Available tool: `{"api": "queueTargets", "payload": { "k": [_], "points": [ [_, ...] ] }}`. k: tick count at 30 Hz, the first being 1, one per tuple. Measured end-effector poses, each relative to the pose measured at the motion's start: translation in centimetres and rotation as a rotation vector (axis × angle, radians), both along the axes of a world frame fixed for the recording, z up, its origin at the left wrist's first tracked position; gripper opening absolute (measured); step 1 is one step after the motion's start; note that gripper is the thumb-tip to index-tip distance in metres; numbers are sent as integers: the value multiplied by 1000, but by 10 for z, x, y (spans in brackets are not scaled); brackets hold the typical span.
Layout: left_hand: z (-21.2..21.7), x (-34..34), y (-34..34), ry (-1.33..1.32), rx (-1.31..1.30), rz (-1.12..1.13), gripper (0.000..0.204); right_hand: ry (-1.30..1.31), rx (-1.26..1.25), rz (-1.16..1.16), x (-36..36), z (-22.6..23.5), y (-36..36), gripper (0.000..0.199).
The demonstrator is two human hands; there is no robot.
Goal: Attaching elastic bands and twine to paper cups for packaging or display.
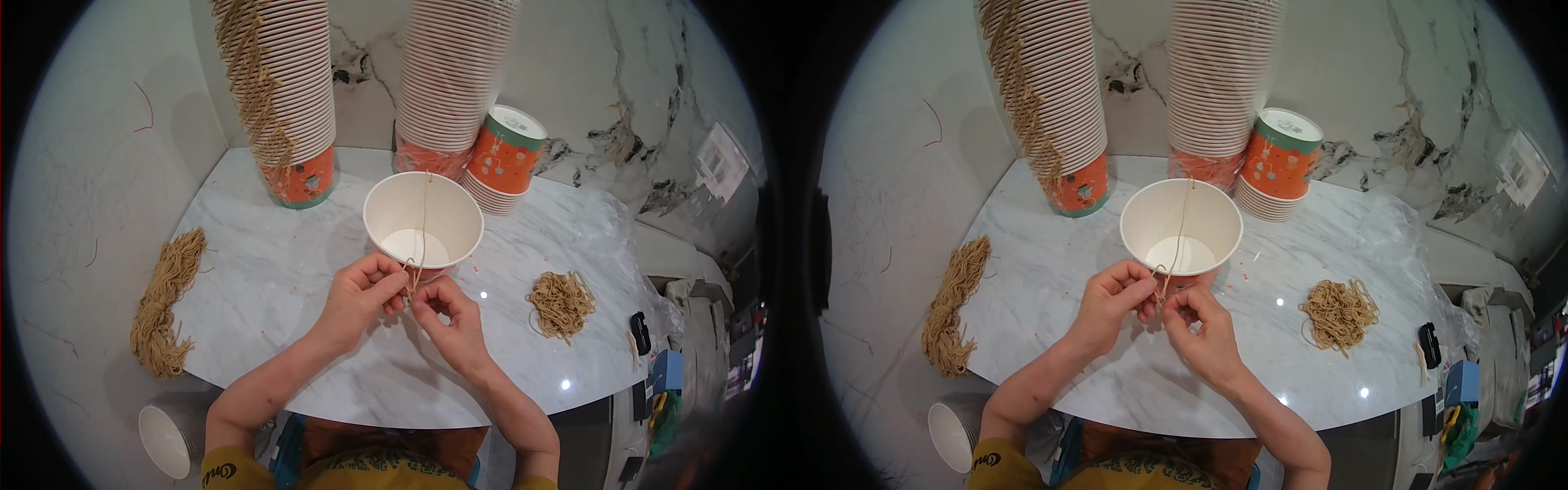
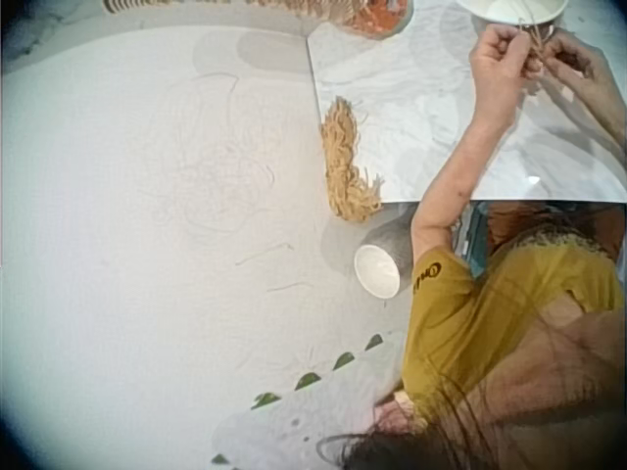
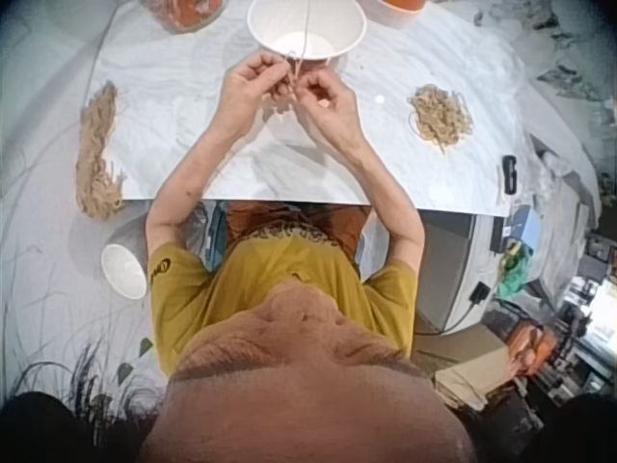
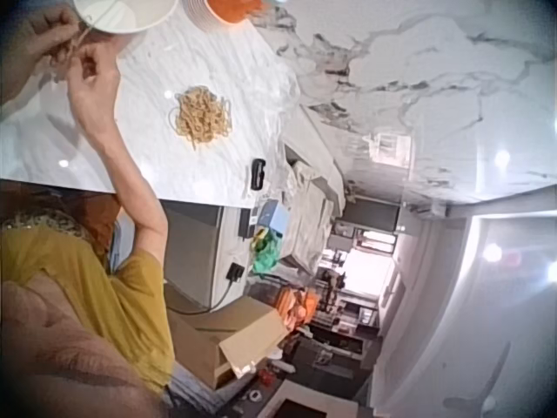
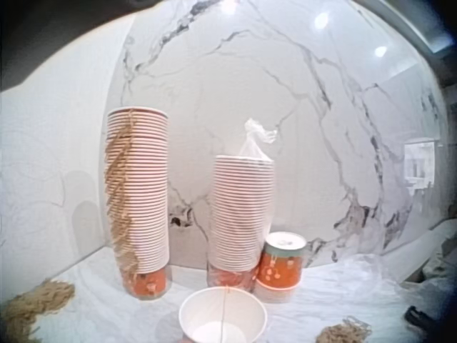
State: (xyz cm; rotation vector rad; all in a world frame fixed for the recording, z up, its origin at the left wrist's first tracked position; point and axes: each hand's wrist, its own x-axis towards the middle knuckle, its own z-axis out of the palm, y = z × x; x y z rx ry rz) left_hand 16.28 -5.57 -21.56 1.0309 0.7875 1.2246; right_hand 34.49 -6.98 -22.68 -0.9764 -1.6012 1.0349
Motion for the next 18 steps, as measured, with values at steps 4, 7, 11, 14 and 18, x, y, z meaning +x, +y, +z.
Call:
{"api": "queueTargets", "payload": {
  "k": [4, 7, 11, 14, 18],
  "points": [
    [-1, -3, 1, -50, -4, -7, 10, 77, -62, 23, 1, -4, 1, 7],
    [1, -3, 0, -55, -8, -15, 10, 160, -161, 64, 3, -1, -2, 10],
    [0, -3, 1, -13, 1, 5, 9, 173, -100, 51, -3, -3, -4, 8],
    [0, -2, 1, -22, 22, -3, 8, 62, 72, -20, -8, -5, -4, 8],
    [2, -2, 0, -14, 34, 30, 7, -42, 182, -80, -10, -2, -3, 8]
  ]
}}
